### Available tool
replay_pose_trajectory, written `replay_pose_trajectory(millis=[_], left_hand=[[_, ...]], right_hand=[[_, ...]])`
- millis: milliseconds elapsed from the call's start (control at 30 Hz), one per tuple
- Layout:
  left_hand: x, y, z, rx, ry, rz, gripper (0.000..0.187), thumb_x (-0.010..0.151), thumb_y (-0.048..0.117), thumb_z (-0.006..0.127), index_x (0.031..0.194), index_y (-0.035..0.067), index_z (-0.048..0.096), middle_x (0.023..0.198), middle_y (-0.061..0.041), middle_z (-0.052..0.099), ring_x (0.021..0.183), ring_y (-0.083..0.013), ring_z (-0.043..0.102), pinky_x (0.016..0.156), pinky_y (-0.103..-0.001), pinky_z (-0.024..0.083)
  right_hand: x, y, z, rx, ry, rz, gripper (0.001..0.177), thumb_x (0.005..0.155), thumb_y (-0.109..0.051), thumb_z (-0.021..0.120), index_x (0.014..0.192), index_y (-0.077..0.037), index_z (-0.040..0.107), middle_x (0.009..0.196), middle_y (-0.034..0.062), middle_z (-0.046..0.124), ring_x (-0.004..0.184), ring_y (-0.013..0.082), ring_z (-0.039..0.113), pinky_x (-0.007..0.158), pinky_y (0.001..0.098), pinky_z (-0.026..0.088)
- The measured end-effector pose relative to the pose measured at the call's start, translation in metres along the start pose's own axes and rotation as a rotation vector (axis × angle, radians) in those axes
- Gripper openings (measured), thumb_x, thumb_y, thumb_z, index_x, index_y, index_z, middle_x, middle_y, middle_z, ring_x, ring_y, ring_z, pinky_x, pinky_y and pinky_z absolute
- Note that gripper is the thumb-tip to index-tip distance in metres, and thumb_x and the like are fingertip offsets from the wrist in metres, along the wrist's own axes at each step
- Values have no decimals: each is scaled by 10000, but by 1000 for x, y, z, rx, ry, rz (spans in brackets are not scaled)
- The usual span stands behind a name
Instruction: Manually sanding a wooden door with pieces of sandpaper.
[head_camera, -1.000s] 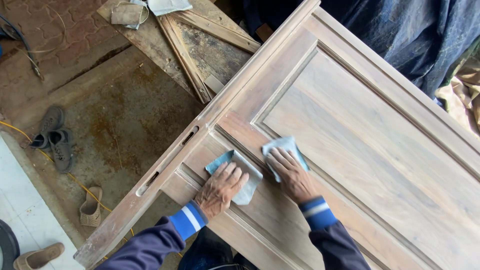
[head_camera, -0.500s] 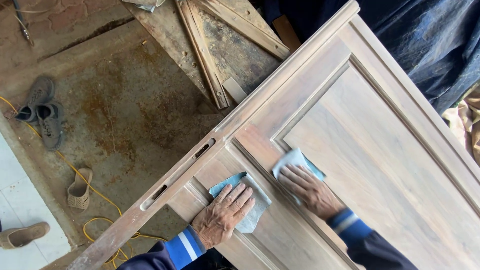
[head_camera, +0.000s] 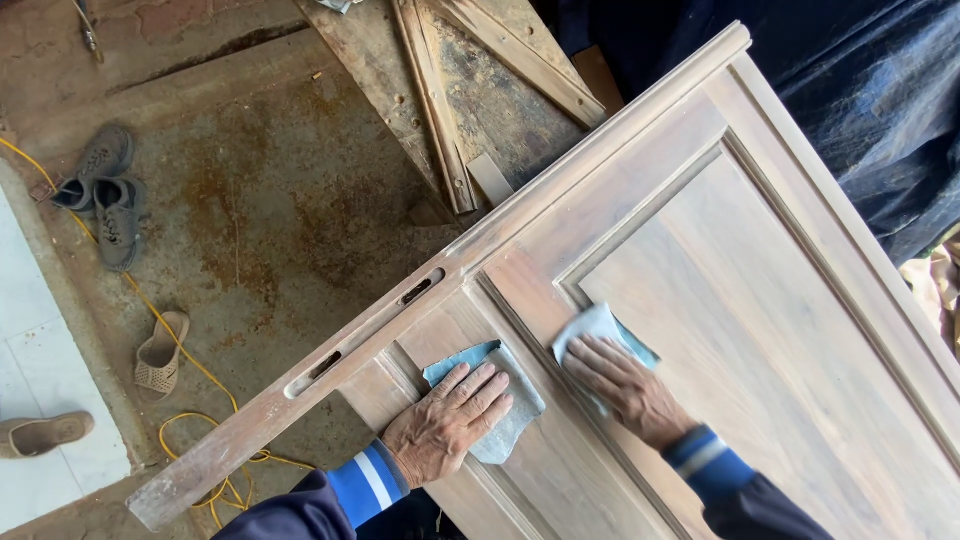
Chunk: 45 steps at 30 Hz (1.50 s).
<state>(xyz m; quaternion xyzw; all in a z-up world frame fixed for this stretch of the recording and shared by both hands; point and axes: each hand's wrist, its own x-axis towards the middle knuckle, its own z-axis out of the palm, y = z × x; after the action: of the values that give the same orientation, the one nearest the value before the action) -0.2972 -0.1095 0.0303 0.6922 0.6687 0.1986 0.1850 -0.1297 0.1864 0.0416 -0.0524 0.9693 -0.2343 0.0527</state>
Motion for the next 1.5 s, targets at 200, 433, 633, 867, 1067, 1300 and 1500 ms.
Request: replay_pose_trajectory(millis=[200,433,633,867,1067,1300,1500], left_hand=[[2,-3,0,10,17,-8,634,934,170,506,1546,36,410,1641,-176,329,1524,-365,275,1255,-519,180],[-2,-2,12,-24,49,-11,602,964,196,491,1543,45,426,1639,-170,350,1524,-361,282,1256,-516,185],[-2,-5,8,-19,28,1,602,960,194,459,1539,32,432,1636,-182,358,1527,-373,286,1260,-517,190],[-1,-3,6,-69,61,-13,563,986,201,452,1519,20,475,1621,-188,393,1517,-382,320,1265,-527,208],[3,-3,-6,-40,9,16,583,946,221,483,1486,0,492,1578,-218,422,1498,-402,328,1250,-541,202],[5,-4,-6,-39,-81,13,591,956,242,483,1491,-7,454,1564,-231,419,1497,-415,318,1266,-550,174],[1,-4,5,-27,-119,17,623,946,239,482,1516,-3,415,1592,-228,374,1505,-418,301,1268,-563,168]], right_hand=[[105,14,-2,13,75,-134,558,994,-93,525,1540,-112,413,1619,139,367,1508,297,322,1263,456,241],[85,35,-2,12,44,-225,592,926,-96,598,1502,-89,461,1576,161,399,1465,315,358,1225,511,262],[116,44,5,-292,142,118,657,888,-167,652,1494,-46,428,1566,155,399,1472,309,389,1247,482,316],[126,30,27,-728,9,255,577,994,-139,526,1538,-40,362,1512,214,464,1375,358,509,1121,489,408],[149,-43,33,-630,-33,369,573,963,-182,490,1473,55,380,1469,291,485,1331,402,530,1088,454,491],[184,-44,35,-599,-96,729,498,1008,-40,480,1487,80,415,1512,324,474,1217,362,622,731,294,621],[194,-48,27,-552,-85,727,500,1014,-133,483,1461,90,453,1385,286,561,1089,312,667,714,328,605]])
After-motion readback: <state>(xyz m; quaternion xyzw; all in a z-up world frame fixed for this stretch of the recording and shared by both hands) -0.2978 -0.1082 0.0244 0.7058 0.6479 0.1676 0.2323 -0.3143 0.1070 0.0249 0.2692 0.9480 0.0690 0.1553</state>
